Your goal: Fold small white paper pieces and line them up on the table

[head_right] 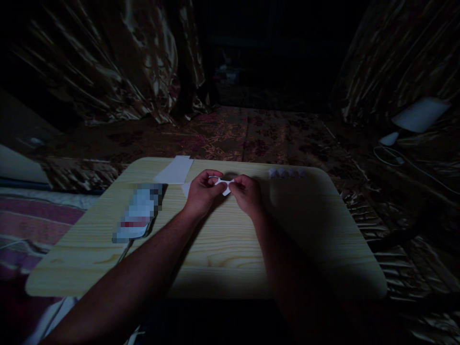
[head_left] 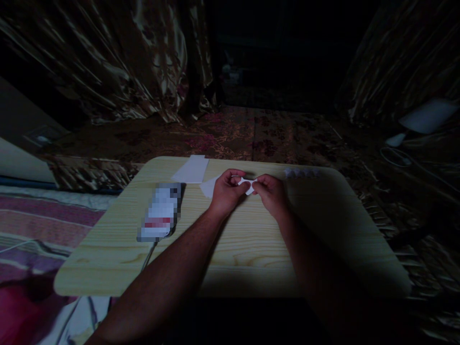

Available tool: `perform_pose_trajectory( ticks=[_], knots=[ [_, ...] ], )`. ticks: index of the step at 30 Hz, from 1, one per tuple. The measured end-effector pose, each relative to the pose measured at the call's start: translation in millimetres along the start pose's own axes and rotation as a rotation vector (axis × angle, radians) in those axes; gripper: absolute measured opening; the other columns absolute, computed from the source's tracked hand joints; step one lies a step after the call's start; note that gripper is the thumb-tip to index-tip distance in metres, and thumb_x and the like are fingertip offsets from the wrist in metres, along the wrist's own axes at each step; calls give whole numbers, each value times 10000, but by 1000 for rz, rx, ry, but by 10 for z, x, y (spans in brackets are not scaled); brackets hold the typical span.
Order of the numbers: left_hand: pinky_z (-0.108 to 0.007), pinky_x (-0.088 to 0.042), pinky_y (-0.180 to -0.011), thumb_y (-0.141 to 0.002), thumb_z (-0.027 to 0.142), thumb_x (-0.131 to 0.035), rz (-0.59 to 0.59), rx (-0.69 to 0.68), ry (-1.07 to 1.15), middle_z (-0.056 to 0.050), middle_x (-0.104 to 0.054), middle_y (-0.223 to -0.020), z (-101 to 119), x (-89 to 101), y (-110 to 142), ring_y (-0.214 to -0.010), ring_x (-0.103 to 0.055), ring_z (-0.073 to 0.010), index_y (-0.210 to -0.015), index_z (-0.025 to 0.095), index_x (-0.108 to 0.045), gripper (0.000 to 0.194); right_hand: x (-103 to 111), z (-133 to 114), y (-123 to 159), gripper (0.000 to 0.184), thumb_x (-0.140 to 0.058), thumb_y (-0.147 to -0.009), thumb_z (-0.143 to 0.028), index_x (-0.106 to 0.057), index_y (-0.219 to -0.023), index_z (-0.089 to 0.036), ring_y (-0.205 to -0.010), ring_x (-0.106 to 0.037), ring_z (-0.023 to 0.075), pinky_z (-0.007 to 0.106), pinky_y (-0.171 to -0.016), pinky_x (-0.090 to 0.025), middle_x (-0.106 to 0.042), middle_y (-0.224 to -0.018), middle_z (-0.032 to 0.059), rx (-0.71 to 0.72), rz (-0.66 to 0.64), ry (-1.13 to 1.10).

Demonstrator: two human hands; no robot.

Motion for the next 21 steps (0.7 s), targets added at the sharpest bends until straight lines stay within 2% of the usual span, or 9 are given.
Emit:
perform_pose_trajectory(
  ticks=[7,14,21],
  knots=[
    [-218,-435,-534,-595,224,-800,6,1,7,20,-659,-677,-6,2,2,-545,-569,-91,-886,170,-625,343,4,9,-9,125,-633,-732,-305,-604,-702,-187,-568,-552,133,254,-561,-421,-615,-605,-17,25,10,-8],
    [-215,-437,-545,-590,238,-820,-3,-7,33,25,-645,-671,4,3,-3,-552,-561,-85,-886,161,-626,362,17,44,-21,188,-646,-770,-357,-638,-767,-169,-559,-572,134,258,-569,-426,-630,-589,-5,0,-46,-57],
    [-207,-443,-563,-570,225,-833,-52,-48,25,18,-651,-717,66,-46,21,-596,-574,-88,-900,166,-616,399,28,80,-42,205,-656,-751,-382,-640,-766,-179,-533,-564,130,259,-556,-423,-634,-581,-10,-33,-32,-100]
  ],
)
Point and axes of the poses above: each hand's wrist, its own y-axis away from the middle knuckle, its own x-axis out of the back of the hand, z = x × y, the point moved 6 cm from there along -y, towards the middle knuckle
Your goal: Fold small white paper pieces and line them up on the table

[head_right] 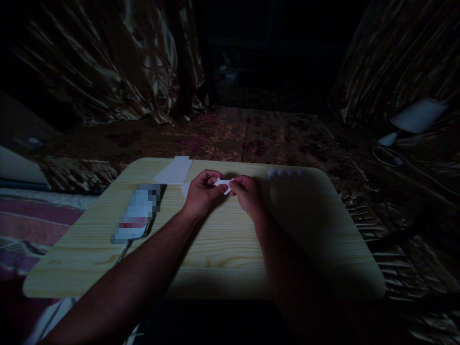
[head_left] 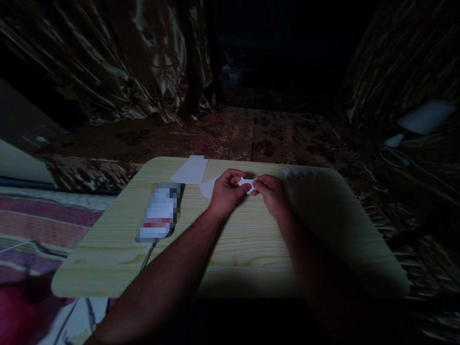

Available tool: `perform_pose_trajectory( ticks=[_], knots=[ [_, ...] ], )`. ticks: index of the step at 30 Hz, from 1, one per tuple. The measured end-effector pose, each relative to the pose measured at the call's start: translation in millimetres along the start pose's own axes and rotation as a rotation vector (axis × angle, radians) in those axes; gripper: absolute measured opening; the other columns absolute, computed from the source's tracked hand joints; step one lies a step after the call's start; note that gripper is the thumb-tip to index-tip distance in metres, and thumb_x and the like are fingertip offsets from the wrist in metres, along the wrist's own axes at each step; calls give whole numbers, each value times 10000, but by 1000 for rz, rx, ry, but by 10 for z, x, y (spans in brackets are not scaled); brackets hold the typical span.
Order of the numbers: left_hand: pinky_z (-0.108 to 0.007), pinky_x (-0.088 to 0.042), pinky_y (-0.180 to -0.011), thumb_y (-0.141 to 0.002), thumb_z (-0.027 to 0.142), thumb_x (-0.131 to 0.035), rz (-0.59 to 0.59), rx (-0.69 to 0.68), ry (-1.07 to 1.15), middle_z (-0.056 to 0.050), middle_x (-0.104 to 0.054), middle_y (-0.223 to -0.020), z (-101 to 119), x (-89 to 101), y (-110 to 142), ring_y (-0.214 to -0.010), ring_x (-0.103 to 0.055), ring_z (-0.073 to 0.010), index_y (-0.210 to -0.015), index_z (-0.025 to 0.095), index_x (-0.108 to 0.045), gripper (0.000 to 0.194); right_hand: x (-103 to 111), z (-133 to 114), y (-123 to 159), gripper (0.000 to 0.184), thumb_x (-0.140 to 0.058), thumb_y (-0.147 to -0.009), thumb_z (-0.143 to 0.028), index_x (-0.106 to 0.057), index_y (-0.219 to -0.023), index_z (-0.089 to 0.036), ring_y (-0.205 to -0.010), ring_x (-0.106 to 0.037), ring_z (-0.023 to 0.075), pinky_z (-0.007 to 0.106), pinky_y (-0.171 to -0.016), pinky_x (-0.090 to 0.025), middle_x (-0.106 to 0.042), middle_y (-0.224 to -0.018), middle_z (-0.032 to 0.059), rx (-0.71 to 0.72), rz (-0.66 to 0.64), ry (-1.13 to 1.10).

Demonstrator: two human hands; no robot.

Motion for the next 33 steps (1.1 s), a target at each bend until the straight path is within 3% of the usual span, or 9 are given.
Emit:
perform_pose_trajectory(
  ticks=[11,33],
  knots=[
    [-202,-430,-551,-594,215,-816,25,-40,-65,19,-635,-720,-22,44,-5,-595,-573,-88,-902,162,-616,370,-21,-41,18,205,-666,-729,-374,-636,-735,-171,-532,-565,128,256,-544,-414,-627,-567,-11,-25,-8,-20],
    [-211,-416,-526,-579,198,-805,60,29,7,34,-645,-677,-69,46,-1,-520,-540,-80,-877,175,-602,361,-42,-47,25,186,-675,-746,-360,-626,-757,-180,-549,-580,133,261,-557,-437,-636,-603,-5,26,-23,2]
  ],
)
Point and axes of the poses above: each hand's wrist, its own y-axis away from the middle knuckle, its own x-axis out of the back of the hand, z = x × y, the point moved 6 cm from there along -y, towards the middle knuckle
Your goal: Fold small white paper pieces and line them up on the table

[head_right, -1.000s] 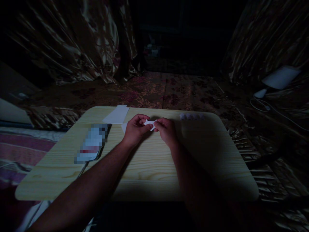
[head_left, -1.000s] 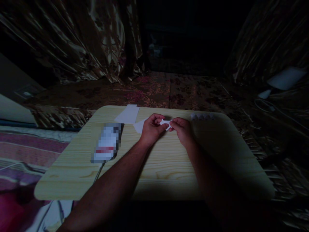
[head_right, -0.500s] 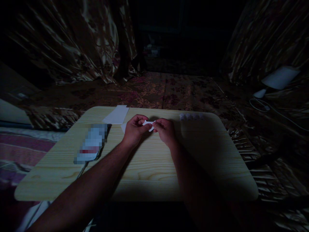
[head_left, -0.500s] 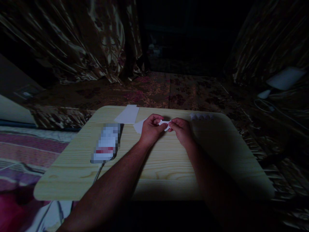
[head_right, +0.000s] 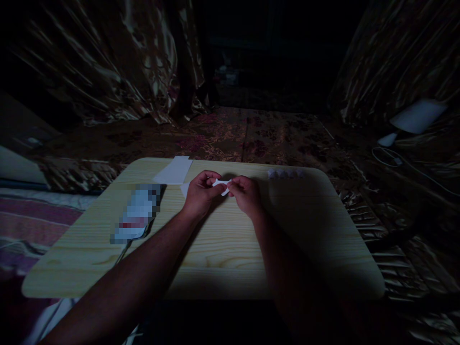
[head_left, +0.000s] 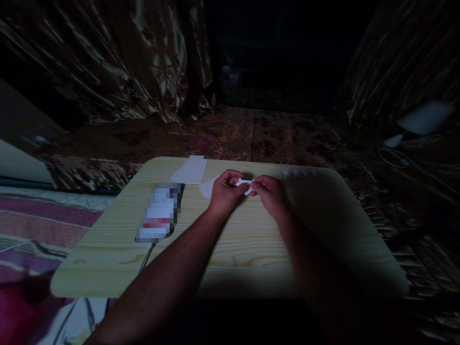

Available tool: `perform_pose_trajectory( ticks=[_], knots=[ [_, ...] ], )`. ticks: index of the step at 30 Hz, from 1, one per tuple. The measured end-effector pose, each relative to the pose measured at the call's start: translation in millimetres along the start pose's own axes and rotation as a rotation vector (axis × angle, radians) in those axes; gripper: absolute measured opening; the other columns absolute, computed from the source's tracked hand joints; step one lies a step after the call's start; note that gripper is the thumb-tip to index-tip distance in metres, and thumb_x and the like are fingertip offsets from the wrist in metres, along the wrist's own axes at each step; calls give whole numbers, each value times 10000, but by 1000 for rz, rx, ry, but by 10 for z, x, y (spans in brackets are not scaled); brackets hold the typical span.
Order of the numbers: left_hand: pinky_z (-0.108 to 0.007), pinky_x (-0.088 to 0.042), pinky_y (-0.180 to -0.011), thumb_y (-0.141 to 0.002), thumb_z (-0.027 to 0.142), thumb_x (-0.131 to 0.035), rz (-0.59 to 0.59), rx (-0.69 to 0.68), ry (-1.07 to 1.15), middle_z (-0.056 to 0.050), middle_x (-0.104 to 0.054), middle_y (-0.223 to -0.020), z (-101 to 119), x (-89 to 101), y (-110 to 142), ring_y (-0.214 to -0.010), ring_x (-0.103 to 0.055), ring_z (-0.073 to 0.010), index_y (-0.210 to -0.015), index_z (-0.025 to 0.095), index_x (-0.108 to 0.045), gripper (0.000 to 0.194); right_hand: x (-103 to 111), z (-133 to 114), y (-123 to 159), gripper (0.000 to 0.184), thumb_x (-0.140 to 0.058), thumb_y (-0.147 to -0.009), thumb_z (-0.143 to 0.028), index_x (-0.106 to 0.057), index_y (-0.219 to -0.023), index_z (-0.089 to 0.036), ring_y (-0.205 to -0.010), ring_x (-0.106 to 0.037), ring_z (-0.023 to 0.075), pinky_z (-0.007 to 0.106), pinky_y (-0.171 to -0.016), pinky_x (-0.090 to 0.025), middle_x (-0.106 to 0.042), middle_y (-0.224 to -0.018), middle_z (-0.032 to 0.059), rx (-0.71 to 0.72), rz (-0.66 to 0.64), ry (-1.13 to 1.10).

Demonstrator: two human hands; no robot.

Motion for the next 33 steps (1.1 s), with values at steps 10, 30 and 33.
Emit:
perform_pose_trajectory(
  ticks=[10,30,33],
  knots=[
    [-212,-435,-531,-581,206,-803,-7,-14,-27,33,-631,-687,-6,12,-6,-536,-550,-83,-886,174,-601,367,3,-20,18,206,-605,-805,-396,-640,-797,-193,-625,-588,144,259,-579,-445,-642,-687,7,108,57,211],
    [-219,-445,-525,-595,193,-793,-49,29,-30,40,-621,-689,-29,-1,-7,-516,-550,-84,-957,186,-588,417,23,-46,20,145,-638,-718,-326,-613,-737,-184,-592,-548,134,252,-565,-402,-607,-616,-16,30,52,113],
    [-221,-451,-536,-589,183,-796,-64,23,-37,43,-614,-693,-30,-16,-7,-526,-553,-84,-958,187,-595,421,11,-36,21,143,-633,-726,-324,-607,-713,-184,-588,-531,130,250,-556,-387,-599,-621,-16,58,51,137]
  ],
)
Point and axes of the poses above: each hand's wrist, its own y-axis away from the middle knuckle, its own x-axis out of the back of the hand, z = x × y, the point moved 6 cm from there along -y, towards the middle knuckle
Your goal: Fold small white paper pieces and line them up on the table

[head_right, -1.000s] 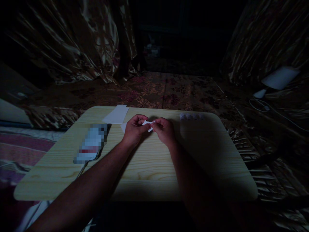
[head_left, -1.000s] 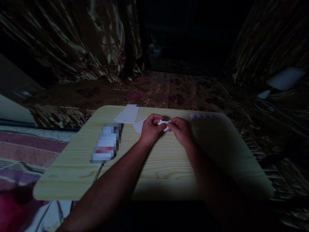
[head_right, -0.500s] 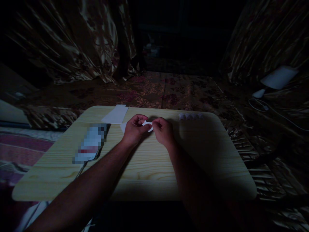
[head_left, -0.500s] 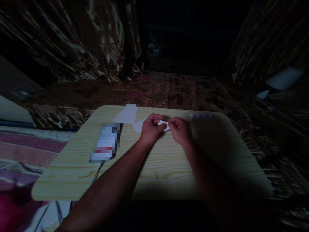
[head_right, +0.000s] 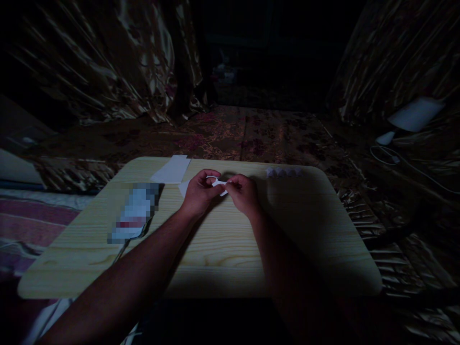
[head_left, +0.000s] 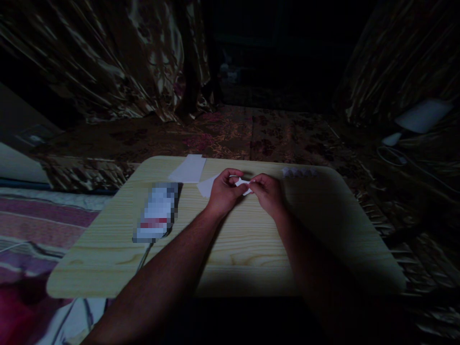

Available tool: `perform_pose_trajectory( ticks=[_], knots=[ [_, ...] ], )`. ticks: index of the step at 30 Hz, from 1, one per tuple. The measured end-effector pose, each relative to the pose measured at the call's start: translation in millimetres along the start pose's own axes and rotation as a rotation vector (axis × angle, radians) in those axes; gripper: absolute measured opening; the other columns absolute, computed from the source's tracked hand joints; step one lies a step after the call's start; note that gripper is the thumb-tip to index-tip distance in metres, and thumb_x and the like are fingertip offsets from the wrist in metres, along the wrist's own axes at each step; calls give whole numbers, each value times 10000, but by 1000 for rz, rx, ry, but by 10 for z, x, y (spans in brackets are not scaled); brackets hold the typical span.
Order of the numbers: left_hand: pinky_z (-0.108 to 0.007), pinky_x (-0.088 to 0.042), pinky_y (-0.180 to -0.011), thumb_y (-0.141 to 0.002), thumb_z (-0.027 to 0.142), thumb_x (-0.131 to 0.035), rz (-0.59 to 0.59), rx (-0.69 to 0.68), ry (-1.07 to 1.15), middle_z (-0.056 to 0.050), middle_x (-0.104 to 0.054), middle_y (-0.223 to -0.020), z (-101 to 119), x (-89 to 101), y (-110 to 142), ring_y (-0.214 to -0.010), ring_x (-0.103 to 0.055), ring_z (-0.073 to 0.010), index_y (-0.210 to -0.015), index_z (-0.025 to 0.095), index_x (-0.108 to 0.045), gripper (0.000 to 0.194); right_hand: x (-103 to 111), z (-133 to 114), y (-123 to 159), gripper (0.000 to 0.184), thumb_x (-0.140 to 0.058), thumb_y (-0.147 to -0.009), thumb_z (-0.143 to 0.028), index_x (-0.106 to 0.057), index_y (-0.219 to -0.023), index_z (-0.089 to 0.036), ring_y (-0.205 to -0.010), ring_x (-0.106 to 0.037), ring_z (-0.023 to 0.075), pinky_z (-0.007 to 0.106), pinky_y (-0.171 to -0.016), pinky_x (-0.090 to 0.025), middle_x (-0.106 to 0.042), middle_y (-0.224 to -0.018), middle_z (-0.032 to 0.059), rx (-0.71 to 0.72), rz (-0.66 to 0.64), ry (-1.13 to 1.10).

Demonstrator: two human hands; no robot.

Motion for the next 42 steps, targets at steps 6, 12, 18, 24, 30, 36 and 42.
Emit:
perform_pose_trajectory(
  ticks=[6,12,18,24,30,36,42],
  knots=[
    [-224,-455,-556,-567,175,-798,24,-7,25,39,-625,-721,-15,-4,-6,-560,-572,-89,-962,188,-601,442,27,-52,4,132,-625,-737,-321,-619,-706,-193,-583,-519,129,252,-558,-391,-589,-619,-20,29,42,13],
    [-227,-448,-566,-599,195,-786,37,-25,55,32,-652,-692,-19,-4,1,-544,-553,-86,-954,186,-585,408,44,-46,-4,117,-630,-734,-310,-623,-719,-194,-594,-534,136,258,-583,-413,-594,-613,-19,13,56,-12],
    [-224,-436,-538,-588,204,-795,25,-19,2,33,-646,-672,4,1,-7,-531,-551,-93,-948,188,-574,423,29,-43,2,116,-623,-737,-306,-627,-714,-192,-601,-539,140,259,-578,-414,-602,-627,-11,3,49,-1],
    [-229,-436,-524,-564,199,-803,11,8,23,32,-651,-684,-11,-21,-5,-537,-569,-103,-934,188,-564,440,42,-76,2,107,-624,-719,-297,-606,-681,-199,-564,-499,127,252,-547,-383,-565,-587,-28,10,62,20],
    [-232,-449,-546,-550,193,-820,-4,21,33,32,-641,-659,-35,-20,-9,-542,-565,-101,-900,178,-577,427,21,-75,5,102,-637,-717,-291,-633,-701,-191,-576,-522,129,253,-552,-393,-598,-613,-18,6,42,-10],
    [-223,-440,-542,-544,192,-829,-27,18,35,32,-635,-658,-46,-22,-19,-544,-556,-93,-884,172,-580,422,32,-60,7,104,-639,-719,-293,-639,-704,-190,-582,-536,133,248,-553,-402,-609,-618,-17,10,61,25],
    [-212,-420,-526,-531,185,-833,-37,20,4,32,-631,-651,-46,-30,-16,-536,-544,-89,-873,173,-586,423,28,-72,7,82,-631,-715,-265,-651,-704,-186,-600,-561,140,251,-569,-421,-634,-631,-8,25,61,40]
  ],
)
Point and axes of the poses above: each hand's wrist, its own y-axis away from the middle knuckle, its own x-axis out of the back of the hand, z = x × y, the point moved 6 cm from there along -y, towards the middle knuckle
